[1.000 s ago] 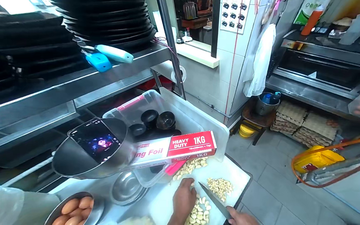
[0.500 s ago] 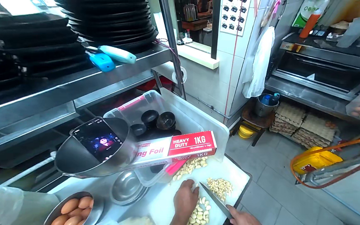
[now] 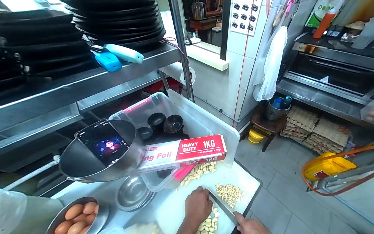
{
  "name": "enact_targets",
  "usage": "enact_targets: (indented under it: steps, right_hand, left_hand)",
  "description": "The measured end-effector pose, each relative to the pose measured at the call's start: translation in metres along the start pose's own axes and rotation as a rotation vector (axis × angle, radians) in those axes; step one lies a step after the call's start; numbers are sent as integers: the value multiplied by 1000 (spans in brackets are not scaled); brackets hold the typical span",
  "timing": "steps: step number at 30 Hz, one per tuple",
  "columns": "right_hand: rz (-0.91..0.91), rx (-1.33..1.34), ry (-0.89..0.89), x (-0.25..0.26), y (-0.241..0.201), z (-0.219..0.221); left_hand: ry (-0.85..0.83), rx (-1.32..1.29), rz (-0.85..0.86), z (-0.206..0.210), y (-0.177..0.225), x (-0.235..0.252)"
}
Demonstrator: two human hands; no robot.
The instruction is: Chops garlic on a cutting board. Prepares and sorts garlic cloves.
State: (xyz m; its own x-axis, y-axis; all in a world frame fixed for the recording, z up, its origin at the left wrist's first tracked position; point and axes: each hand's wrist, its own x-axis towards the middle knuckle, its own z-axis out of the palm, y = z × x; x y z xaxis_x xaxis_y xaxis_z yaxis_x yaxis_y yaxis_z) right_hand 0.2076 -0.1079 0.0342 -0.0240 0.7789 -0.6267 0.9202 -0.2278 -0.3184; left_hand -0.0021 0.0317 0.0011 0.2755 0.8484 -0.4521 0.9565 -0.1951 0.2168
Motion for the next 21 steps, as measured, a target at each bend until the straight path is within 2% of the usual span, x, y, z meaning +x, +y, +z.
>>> enact_targets:
  steps: [2,4,6,8,11,15,21]
  right_hand:
    - [-4,7,-8,2,0,-1]
    - [-14,12,-7,4,3,1]
    - [-20,20,-9,4,5,3]
    - [-25,40,4,3,6,4]
    - [-38,43,3,4,8,5]
    - [-44,60,10,4,10,7]
    - [-55,100,-1,2,17,7]
  left_hand:
    - [7,-97,-70,-6,-8,-2]
    - [148,-193,-210,-9,-22,-4]
    - [262,-196,-330,-13,-34,0]
    - [295,-179,-374,-12,-43,4]
    - [271,-207,-382,-10,-42,5]
    - [149,-342,-439,-5,-30,8]
    - [63,-375,-301,-5,-17,10]
